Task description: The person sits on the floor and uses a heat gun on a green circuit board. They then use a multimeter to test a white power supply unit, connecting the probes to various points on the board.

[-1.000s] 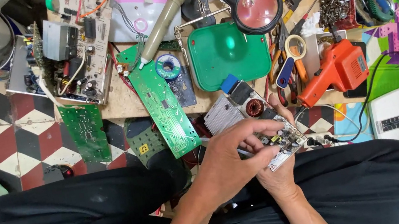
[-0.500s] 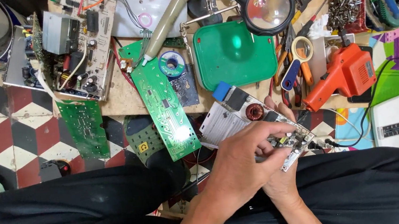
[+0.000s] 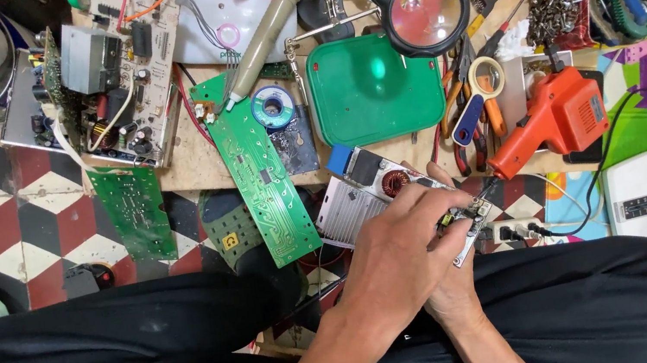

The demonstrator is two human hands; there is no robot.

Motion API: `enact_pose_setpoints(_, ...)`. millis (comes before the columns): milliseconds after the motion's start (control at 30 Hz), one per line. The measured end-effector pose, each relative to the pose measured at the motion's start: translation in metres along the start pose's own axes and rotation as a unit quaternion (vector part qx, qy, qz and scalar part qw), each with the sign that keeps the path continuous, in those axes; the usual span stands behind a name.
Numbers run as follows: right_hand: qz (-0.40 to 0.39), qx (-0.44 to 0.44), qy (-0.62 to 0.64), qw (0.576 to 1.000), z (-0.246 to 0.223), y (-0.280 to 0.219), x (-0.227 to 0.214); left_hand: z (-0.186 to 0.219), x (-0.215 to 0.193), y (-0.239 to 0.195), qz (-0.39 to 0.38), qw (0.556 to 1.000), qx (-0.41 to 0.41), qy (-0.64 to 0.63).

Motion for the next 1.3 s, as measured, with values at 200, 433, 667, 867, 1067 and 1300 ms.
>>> enact_pose_setpoints(200, 0.013, 0.017, 0.033, 0.999, -0.125, -0.008, 0.038, 0.000, 0.002, 0.007, 0.008, 0.991, 0.074, 0.108)
enact_pose_setpoints(433, 0.025, 0.029, 0.076, 0.996, -0.176, -0.021, 0.047, 0.006, 0.002, 0.011, 0.018, 0.985, 0.096, 0.139)
enact_pose_setpoints(667, 0.037, 0.032, 0.120, 0.992, -0.194, -0.019, 0.053, 0.011, -0.013, 0.017, 0.066, 0.991, 0.094, 0.069)
enact_pose_setpoints(867, 0.048, 0.043, 0.153, 0.986, -0.202, -0.023, 0.055, 0.026, -0.034, 0.015, 0.092, 0.994, 0.060, -0.015)
enact_pose_setpoints(1067, 0.059, 0.030, 0.268, 0.961, -0.250, -0.025, 0.066, -0.003, -0.068, -0.010, 0.240, 0.964, -0.058, -0.096)
enact_pose_setpoints(1300, 0.000, 0.054, 0.312, 0.949, -0.243, -0.013, 0.058, -0.083, -0.088, -0.026, 0.417, 0.857, -0.293, -0.075)
Point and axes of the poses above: each hand's wrist, its own y-axis towards the middle knuckle, its own x-axis out of the palm, z = x × y, the point moved 1 cm from there along y, towards the middle knuckle, and after that the axes turned 2 degrees about -x, right-handed, at the moved point
